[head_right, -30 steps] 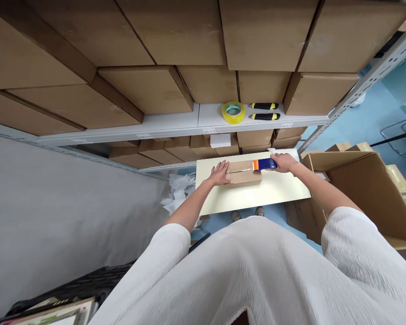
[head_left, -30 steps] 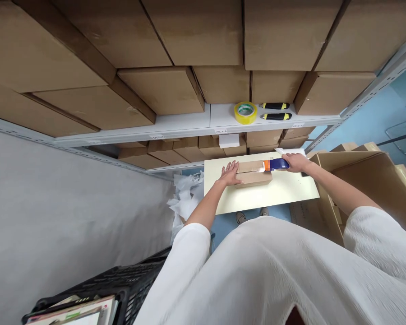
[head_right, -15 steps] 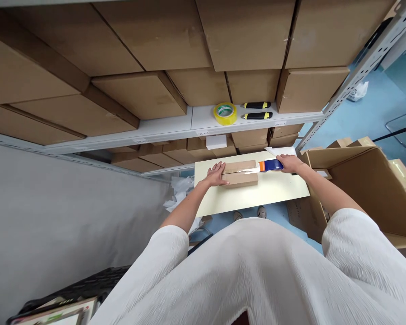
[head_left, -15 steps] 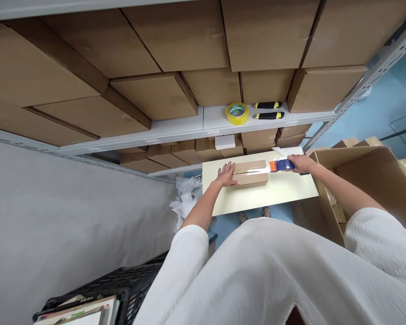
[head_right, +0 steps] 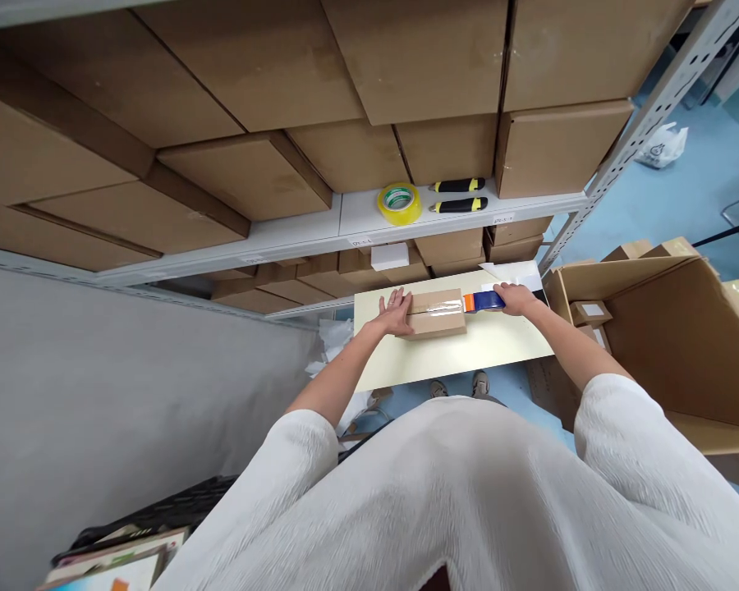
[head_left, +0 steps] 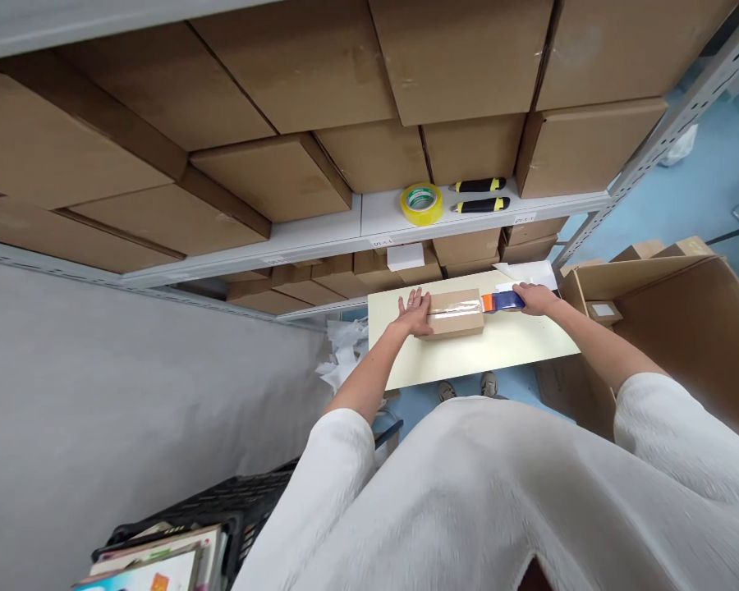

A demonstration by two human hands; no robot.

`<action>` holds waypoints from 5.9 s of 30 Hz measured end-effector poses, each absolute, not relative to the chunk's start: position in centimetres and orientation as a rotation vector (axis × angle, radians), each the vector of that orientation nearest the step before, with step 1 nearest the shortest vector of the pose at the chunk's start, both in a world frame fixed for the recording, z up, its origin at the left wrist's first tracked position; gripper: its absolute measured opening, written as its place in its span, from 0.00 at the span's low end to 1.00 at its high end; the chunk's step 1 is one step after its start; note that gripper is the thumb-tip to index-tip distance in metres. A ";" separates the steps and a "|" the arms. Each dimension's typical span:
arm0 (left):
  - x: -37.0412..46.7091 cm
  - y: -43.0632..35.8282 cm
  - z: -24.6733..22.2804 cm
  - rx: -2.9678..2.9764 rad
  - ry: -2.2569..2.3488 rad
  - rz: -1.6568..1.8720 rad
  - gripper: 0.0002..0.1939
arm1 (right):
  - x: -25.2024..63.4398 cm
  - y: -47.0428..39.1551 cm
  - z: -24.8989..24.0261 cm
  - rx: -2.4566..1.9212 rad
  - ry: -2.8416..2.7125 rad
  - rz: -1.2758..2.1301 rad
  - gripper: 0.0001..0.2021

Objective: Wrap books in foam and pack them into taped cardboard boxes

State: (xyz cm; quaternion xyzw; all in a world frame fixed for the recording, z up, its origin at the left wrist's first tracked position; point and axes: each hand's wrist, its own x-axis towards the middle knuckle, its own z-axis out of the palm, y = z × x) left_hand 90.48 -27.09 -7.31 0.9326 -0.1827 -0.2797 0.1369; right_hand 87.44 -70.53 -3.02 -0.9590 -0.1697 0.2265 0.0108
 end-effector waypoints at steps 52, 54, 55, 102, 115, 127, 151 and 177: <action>88.2 -29.2 -1.9 2.773 -0.914 -0.540 0.75 | 87.6 -60.5 0.9 -3.018 -0.782 0.631 0.18; 87.9 -29.4 -2.3 2.763 -0.927 -0.545 0.74 | 87.3 -60.9 0.5 -3.008 -0.781 0.650 0.18; 87.8 -29.6 -2.5 2.760 -0.931 -0.548 0.75 | 87.2 -61.2 0.4 -3.004 -0.780 0.654 0.18; 86.9 -32.6 -5.8 2.774 -0.897 -0.622 0.72 | 86.6 -64.8 -1.6 -3.063 -0.753 0.891 0.25; 85.8 -32.9 -5.2 2.758 -0.862 -0.601 0.72 | 88.4 -57.9 -3.2 -3.088 -0.770 0.935 0.26; 85.6 -33.1 -5.4 2.780 -0.834 -0.621 0.73 | 90.0 -54.8 -2.0 -3.098 -0.693 1.011 0.28; 85.5 -31.9 -7.6 2.673 -0.820 -0.529 0.72 | 91.5 -59.4 -0.1 -2.898 -0.222 1.083 0.30; 82.4 -19.7 -9.8 2.591 -0.261 -0.109 0.30 | 99.6 -45.8 13.1 -2.571 -0.853 -0.229 0.21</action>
